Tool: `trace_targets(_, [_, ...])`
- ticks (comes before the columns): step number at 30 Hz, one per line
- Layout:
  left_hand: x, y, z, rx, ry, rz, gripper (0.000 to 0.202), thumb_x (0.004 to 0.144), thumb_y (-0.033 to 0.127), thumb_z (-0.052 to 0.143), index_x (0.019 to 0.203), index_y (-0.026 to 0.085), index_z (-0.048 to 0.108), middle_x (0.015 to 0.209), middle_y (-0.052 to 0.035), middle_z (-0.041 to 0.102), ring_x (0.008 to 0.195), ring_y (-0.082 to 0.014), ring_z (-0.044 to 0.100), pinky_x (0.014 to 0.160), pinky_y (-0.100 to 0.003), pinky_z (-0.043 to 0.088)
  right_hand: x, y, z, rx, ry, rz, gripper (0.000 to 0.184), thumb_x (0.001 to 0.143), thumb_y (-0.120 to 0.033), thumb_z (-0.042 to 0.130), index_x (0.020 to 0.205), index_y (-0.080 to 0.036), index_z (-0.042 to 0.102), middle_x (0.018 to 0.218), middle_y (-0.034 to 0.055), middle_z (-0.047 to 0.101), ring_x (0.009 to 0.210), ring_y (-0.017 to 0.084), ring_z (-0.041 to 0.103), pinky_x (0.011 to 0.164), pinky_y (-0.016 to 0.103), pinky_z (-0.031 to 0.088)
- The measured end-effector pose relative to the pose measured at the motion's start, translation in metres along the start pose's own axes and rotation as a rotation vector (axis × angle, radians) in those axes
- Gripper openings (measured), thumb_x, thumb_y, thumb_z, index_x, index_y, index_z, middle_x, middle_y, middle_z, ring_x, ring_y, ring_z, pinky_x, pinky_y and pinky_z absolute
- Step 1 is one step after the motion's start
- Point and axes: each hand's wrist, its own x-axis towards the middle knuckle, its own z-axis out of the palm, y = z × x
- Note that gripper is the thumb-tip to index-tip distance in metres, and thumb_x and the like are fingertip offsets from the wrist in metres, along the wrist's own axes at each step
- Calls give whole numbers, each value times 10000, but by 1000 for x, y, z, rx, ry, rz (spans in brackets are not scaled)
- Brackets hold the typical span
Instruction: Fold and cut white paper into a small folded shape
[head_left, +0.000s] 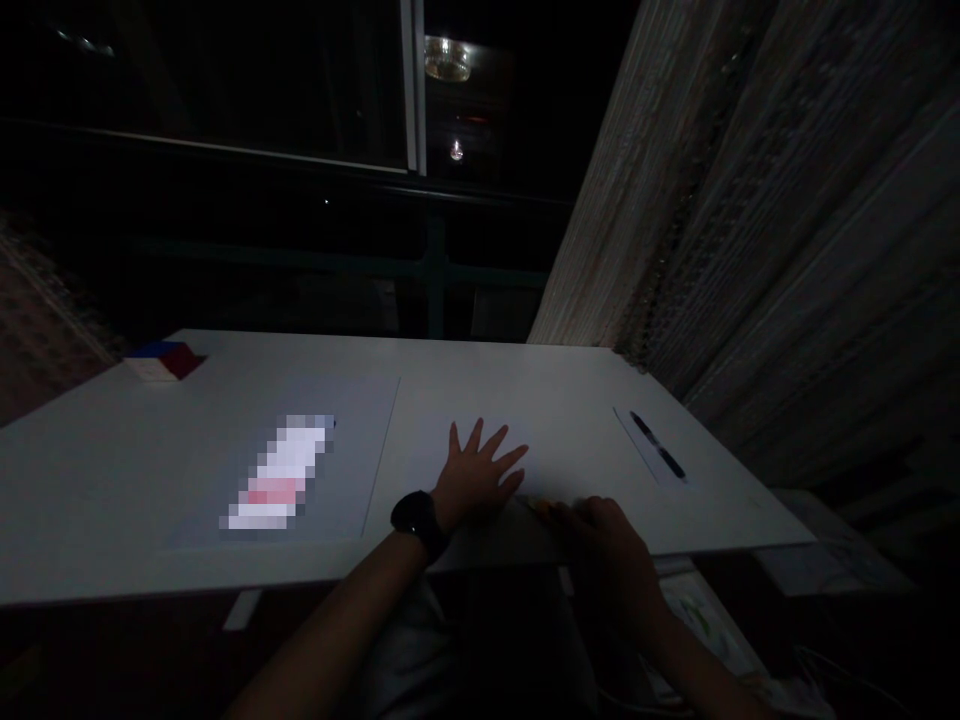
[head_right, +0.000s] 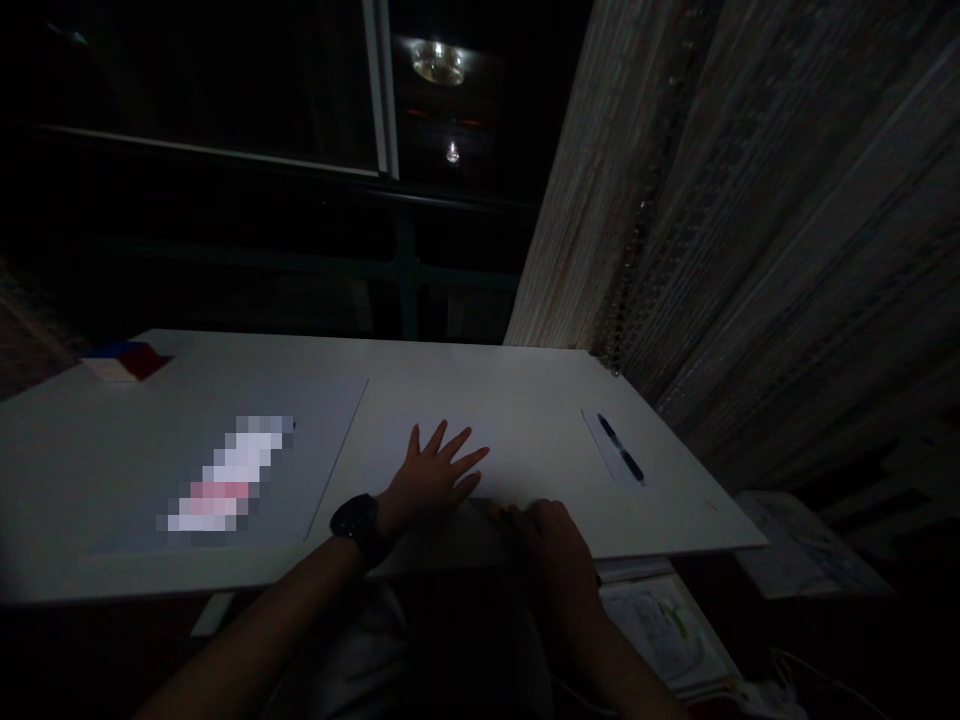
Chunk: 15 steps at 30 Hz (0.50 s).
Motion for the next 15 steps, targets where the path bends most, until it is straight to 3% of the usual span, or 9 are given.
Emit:
trace_targets(9, [-1,0,0,-27,11,0,440,892,487,271,1313,401,364,1417,-11,340,1312,-351,208,981,-673,102,7,-4,0,-41,11,-47,245,807,-195,506,1025,-218,614,717,44,504,658,143,412,526,224,255])
trace_targets(15, [4,1,-1,-57,6,-18,459,892,489,272,1326,368,357,1415,-31,344,1319,-330,205,1007,-632,126,8,-6,2,-57,15,-46,231,836,-239,468,1013,-232,617,690,39,501,627,137,403,516,228,242])
